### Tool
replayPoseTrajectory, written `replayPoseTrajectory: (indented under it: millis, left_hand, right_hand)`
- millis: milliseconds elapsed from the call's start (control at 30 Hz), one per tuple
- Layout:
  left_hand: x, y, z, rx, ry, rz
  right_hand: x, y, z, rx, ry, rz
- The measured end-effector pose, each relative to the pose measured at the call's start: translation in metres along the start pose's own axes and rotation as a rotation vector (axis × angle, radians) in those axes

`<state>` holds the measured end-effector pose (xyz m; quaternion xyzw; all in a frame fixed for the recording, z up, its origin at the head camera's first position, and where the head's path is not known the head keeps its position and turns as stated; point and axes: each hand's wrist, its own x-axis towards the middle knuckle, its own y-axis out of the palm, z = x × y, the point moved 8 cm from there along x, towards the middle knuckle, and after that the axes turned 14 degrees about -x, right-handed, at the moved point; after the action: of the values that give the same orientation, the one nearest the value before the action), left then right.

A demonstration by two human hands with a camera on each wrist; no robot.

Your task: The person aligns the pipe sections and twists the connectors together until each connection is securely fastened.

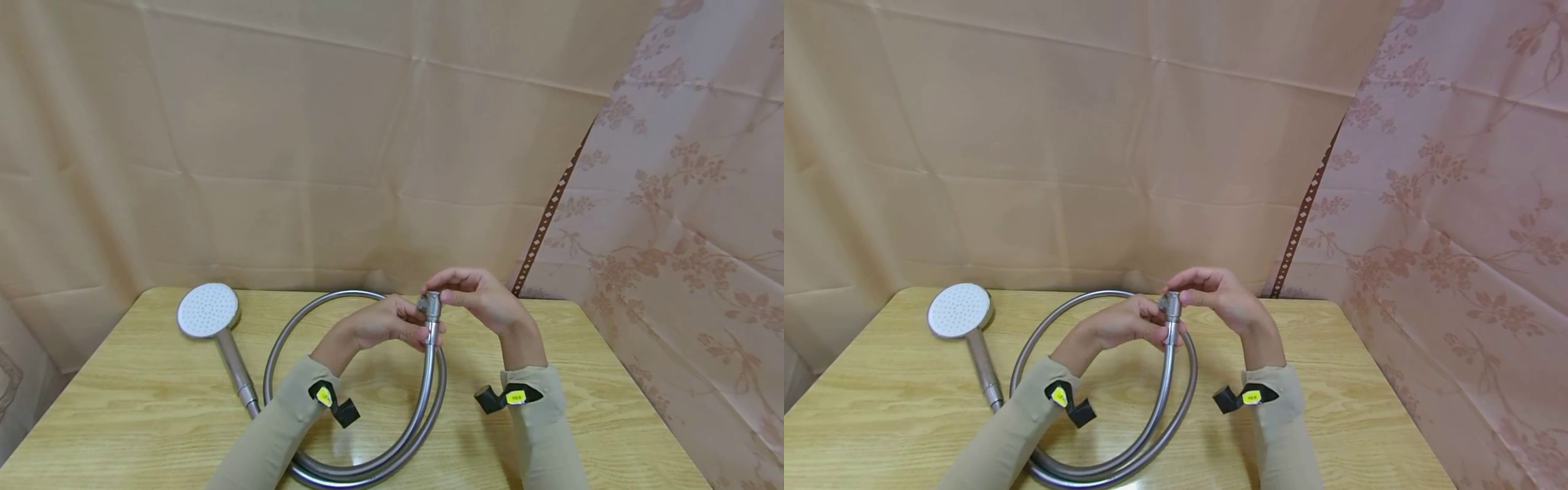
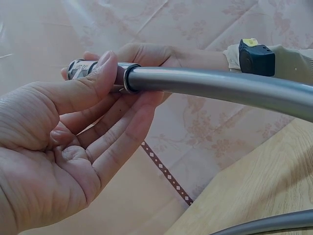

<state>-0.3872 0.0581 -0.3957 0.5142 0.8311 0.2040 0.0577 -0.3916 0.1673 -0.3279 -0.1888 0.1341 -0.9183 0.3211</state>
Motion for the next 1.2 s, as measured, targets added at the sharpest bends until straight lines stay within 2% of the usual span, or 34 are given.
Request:
replayPoseTrajectory:
  millis: [233, 900, 1200]
  left_hand:
    - [0.0003, 0.0009, 0.0015, 0.018, -0.002, -0.003]
    - [-0.0003, 0.0014, -0.0013, -0.003, 0.007, 0.018]
    - [-0.0002, 0.0017, -0.0012, 0.001, 0.011, 0.017]
  right_hand:
    - [-0.0018, 0.0000, -0.0012, 0.009, 0.018, -0.017]
    - [-0.0021, 0.0024, 0.0064, -0.044, -0.065, 0.053]
    - [-0.0018, -0.0016, 0.0029, -0.084, 0.033, -0.010]
